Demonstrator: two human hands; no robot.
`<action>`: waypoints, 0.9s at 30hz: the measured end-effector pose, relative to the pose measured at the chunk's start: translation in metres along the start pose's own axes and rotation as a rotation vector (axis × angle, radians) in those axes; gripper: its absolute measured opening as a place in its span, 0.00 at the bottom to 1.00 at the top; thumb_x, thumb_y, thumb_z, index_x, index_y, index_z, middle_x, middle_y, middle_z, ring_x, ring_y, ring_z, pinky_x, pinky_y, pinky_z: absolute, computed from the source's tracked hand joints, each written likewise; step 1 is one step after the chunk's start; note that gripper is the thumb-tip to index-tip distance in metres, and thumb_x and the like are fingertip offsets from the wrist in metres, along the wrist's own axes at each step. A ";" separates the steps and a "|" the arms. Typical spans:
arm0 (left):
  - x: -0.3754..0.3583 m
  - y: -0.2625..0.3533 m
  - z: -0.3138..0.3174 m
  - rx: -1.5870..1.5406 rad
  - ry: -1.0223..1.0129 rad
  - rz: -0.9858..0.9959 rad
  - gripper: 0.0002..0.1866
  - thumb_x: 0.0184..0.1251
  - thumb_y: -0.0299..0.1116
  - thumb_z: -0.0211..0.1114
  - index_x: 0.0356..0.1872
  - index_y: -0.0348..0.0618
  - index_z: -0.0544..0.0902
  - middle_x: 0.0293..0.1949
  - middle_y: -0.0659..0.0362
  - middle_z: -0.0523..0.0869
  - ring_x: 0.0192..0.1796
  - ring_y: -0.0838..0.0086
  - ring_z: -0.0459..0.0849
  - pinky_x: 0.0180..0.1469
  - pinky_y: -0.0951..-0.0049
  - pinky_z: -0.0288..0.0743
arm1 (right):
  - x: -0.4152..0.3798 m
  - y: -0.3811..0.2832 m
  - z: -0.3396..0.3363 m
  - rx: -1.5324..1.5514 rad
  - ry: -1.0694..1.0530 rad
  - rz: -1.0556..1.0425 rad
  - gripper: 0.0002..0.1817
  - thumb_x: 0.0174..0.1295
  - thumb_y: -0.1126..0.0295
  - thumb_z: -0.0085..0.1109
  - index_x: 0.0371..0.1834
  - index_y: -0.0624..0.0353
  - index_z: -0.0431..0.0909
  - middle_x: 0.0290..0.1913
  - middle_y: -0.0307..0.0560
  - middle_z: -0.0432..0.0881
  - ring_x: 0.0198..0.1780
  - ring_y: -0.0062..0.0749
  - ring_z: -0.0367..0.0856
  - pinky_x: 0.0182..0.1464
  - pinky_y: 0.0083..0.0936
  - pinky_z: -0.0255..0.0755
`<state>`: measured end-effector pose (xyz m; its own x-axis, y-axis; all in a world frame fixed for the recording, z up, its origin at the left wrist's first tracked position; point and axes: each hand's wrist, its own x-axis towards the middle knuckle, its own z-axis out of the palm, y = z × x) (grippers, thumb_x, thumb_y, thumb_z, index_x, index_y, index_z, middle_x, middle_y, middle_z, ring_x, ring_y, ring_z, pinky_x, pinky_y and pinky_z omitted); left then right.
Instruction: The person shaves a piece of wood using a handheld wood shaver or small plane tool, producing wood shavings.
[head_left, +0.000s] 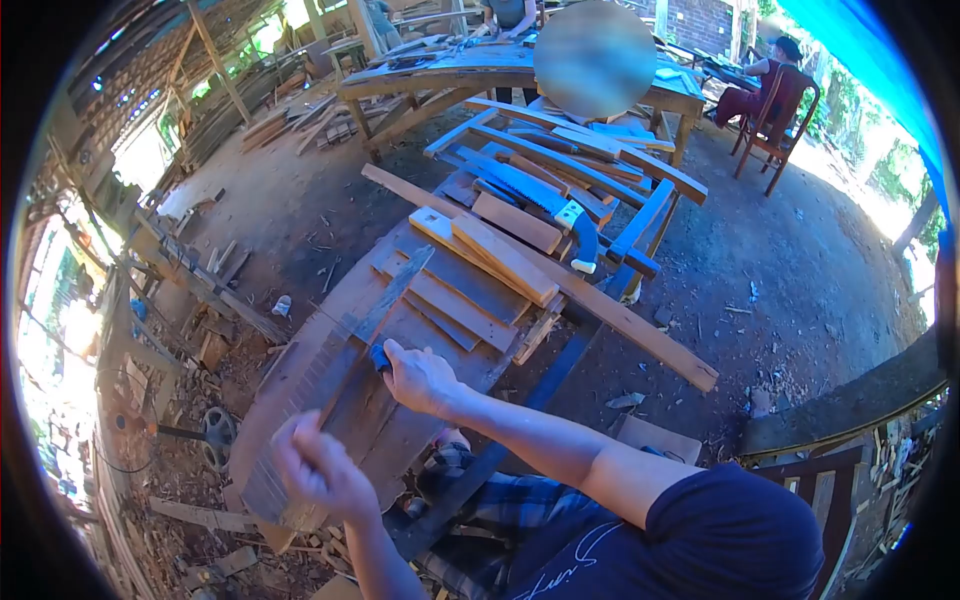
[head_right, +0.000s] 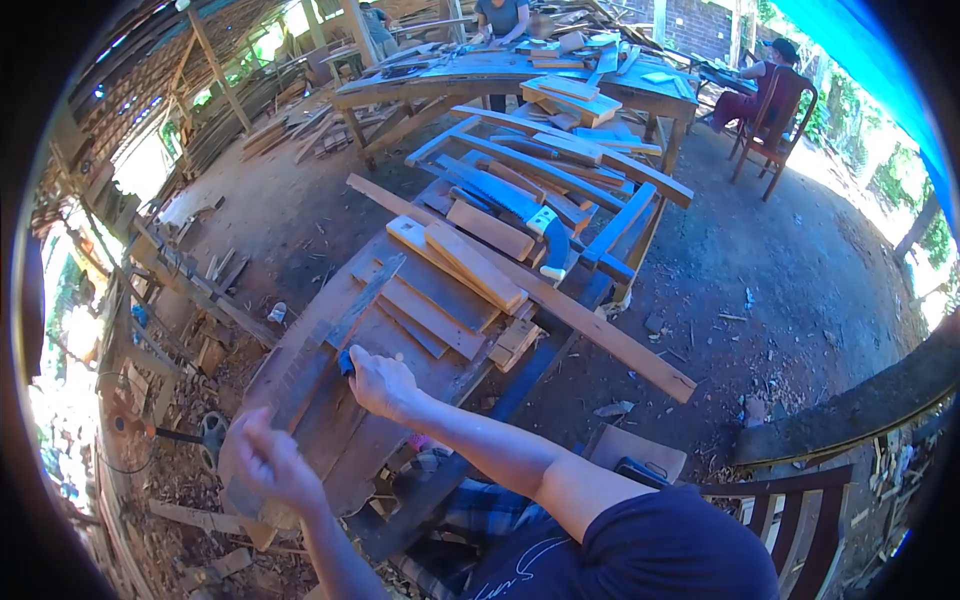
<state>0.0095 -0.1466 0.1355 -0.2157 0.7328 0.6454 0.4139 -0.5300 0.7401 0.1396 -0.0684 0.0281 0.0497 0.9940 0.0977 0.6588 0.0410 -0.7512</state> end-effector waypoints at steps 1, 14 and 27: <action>-0.002 0.011 -0.007 -0.082 0.087 0.206 0.11 0.77 0.33 0.51 0.36 0.37 0.76 0.25 0.60 0.72 0.23 0.77 0.69 0.26 0.75 0.65 | -0.001 0.001 0.001 -0.002 0.009 -0.004 0.12 0.64 0.63 0.52 0.45 0.57 0.66 0.35 0.63 0.83 0.39 0.67 0.80 0.44 0.56 0.71; -0.014 0.070 -0.095 -0.234 0.405 0.757 0.15 0.69 0.44 0.57 0.42 0.45 0.66 0.38 0.58 0.68 0.39 0.69 0.69 0.40 0.63 0.70 | 0.001 0.007 0.003 -0.032 -0.017 -0.057 0.14 0.64 0.62 0.52 0.46 0.58 0.65 0.35 0.66 0.82 0.40 0.66 0.80 0.42 0.56 0.72; -0.036 0.073 -0.116 0.128 0.540 0.849 0.25 0.65 0.51 0.60 0.54 0.51 0.60 0.51 0.58 0.62 0.51 0.65 0.64 0.48 0.53 0.66 | 0.005 0.001 -0.005 -0.054 -0.067 0.010 0.16 0.64 0.62 0.52 0.48 0.58 0.65 0.36 0.67 0.82 0.40 0.67 0.81 0.43 0.56 0.73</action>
<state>-0.0551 -0.2607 0.1883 -0.1644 -0.1726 0.9712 0.7011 -0.7130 -0.0081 0.1440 -0.0637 0.0310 0.0076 0.9990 0.0451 0.6983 0.0270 -0.7153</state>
